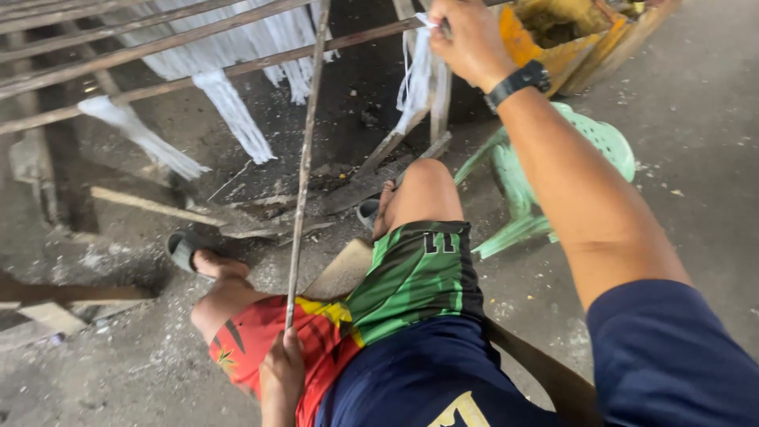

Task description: The person is organizing candle wicks by threading them onto wooden sticks and arranging the sticks on a wooden frame.

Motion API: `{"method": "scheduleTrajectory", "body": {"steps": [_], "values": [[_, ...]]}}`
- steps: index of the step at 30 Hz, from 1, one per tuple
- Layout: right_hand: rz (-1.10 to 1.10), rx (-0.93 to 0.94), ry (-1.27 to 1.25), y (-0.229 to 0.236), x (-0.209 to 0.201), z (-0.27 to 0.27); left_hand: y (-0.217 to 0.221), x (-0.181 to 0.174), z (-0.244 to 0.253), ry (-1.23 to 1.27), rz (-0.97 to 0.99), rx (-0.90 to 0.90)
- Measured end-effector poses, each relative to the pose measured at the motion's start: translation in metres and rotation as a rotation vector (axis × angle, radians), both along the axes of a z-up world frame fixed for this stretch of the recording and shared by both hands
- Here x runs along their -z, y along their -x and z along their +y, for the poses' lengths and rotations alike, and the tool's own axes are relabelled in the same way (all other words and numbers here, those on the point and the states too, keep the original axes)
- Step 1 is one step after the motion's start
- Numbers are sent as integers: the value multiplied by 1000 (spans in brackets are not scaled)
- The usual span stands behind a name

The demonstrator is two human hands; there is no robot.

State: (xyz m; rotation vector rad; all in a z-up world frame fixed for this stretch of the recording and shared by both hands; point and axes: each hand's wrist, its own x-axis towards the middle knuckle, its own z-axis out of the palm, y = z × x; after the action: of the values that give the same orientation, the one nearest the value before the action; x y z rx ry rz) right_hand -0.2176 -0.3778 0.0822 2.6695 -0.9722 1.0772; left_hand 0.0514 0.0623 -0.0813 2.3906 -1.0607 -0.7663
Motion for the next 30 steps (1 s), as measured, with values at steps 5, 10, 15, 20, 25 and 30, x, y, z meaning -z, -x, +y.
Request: {"method": "scheduleTrajectory", "body": {"steps": [5, 10, 15, 20, 25, 30], "values": [[-65, -107, -23, 3, -11, 8, 12, -35, -2, 14, -47, -42], [-185, -66, -79, 2, -17, 15, 19, -57, 16, 7, -195, -125], [-185, 26, -41, 4, -8, 1, 19, -67, 24, 58, -331, -29], [-141, 109, -4, 7, 10, -24, 16, -62, 23, 105, -405, 22], [-142, 110, -64, 13, 18, -15, 20, -59, 19, 125, -445, 39], [-207, -5, -59, 5, -3, -5, 22, -71, 15, 90, -345, 50]]}}
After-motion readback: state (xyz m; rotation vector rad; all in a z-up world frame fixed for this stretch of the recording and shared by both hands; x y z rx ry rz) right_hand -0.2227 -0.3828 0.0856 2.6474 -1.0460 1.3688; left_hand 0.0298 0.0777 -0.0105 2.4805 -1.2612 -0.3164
